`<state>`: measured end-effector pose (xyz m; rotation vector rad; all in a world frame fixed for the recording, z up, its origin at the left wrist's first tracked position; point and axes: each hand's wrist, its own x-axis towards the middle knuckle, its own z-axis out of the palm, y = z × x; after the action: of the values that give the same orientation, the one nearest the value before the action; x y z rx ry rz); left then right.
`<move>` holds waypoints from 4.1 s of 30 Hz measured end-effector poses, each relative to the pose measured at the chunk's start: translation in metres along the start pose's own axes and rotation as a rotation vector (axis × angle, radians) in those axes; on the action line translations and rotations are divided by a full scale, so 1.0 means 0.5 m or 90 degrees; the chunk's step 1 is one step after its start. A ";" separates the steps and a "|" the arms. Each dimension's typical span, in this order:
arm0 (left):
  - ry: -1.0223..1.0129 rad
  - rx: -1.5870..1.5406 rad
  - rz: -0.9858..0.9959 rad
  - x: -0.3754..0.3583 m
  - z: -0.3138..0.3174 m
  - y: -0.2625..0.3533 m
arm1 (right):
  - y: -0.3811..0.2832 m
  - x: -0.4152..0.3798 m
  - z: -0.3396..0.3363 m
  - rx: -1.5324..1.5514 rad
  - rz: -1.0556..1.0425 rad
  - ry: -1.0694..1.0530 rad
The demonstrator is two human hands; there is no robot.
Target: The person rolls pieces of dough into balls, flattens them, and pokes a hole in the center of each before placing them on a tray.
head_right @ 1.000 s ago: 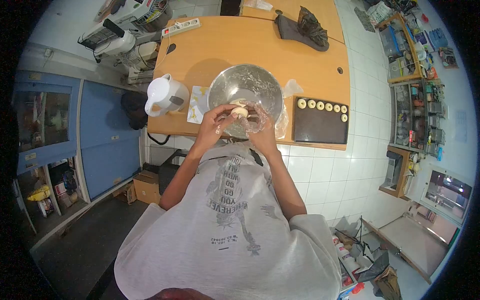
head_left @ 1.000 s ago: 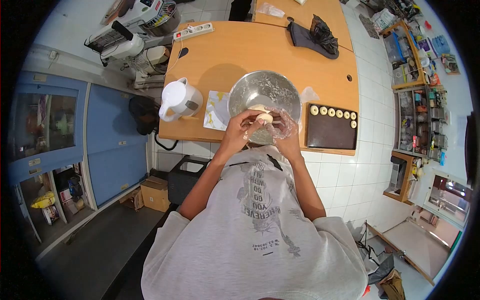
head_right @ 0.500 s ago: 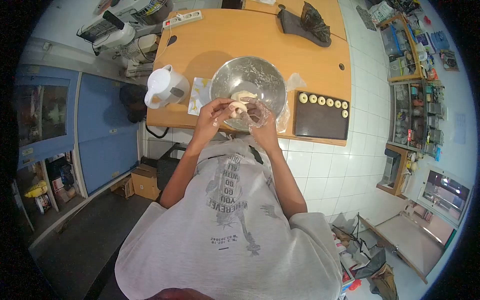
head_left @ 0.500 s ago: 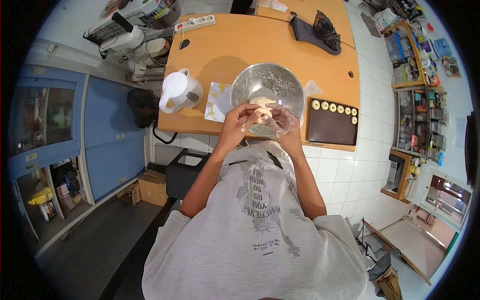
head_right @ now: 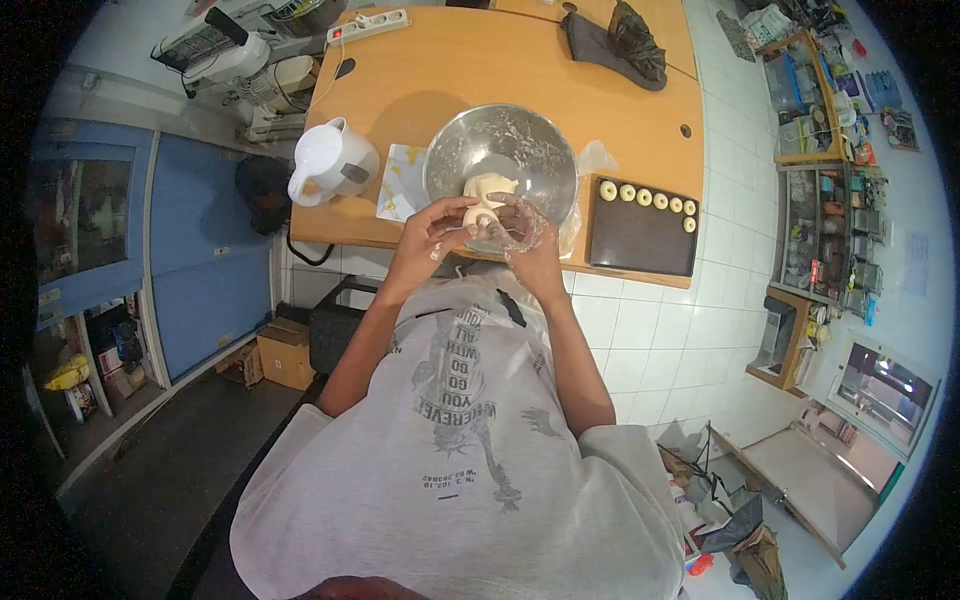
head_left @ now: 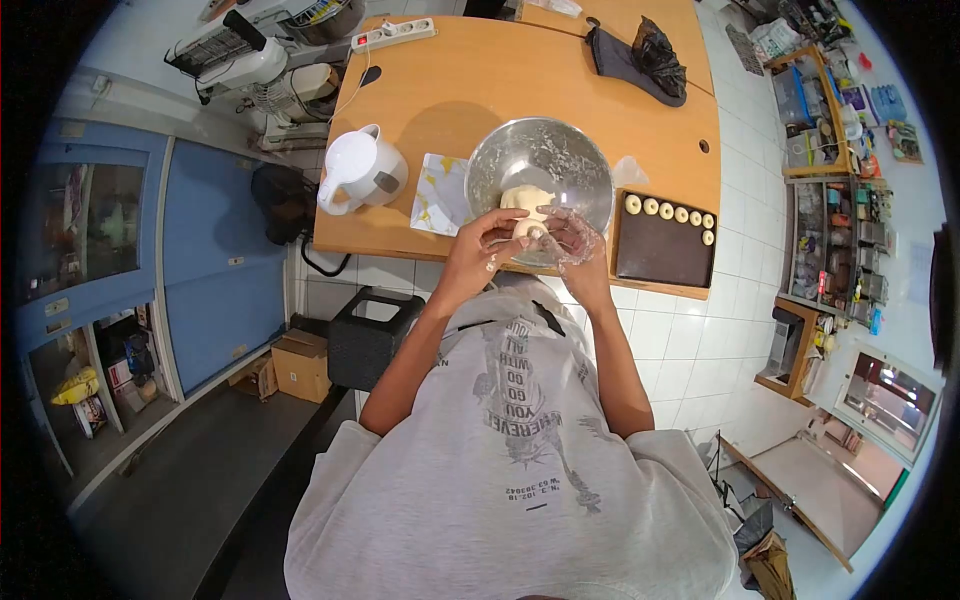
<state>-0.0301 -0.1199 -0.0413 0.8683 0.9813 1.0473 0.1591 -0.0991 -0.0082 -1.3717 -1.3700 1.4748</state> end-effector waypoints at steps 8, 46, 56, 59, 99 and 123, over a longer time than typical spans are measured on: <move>0.030 0.005 0.024 0.010 0.012 0.012 | 0.025 0.011 0.011 0.132 -0.025 0.045; -0.084 0.125 -0.071 0.280 0.518 -0.094 | 0.145 0.004 -0.570 0.142 -0.072 0.136; -0.092 0.169 -0.097 0.372 0.697 -0.248 | 0.258 -0.025 -0.792 -0.024 -0.071 0.149; -0.093 0.116 -0.128 0.390 0.739 -0.299 | 0.290 -0.037 -0.839 -0.026 -0.043 0.157; 0.091 0.277 -0.227 0.603 0.863 -0.763 | 0.651 0.098 -1.005 -0.375 -0.046 0.327; 0.022 0.372 -0.158 0.611 0.912 -0.696 | 0.690 0.048 -0.910 -0.056 0.023 0.450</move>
<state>0.5559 0.0269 -0.2813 1.1636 1.4186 0.5651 0.6502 -0.0400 -0.2941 -1.7522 -0.9547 0.8152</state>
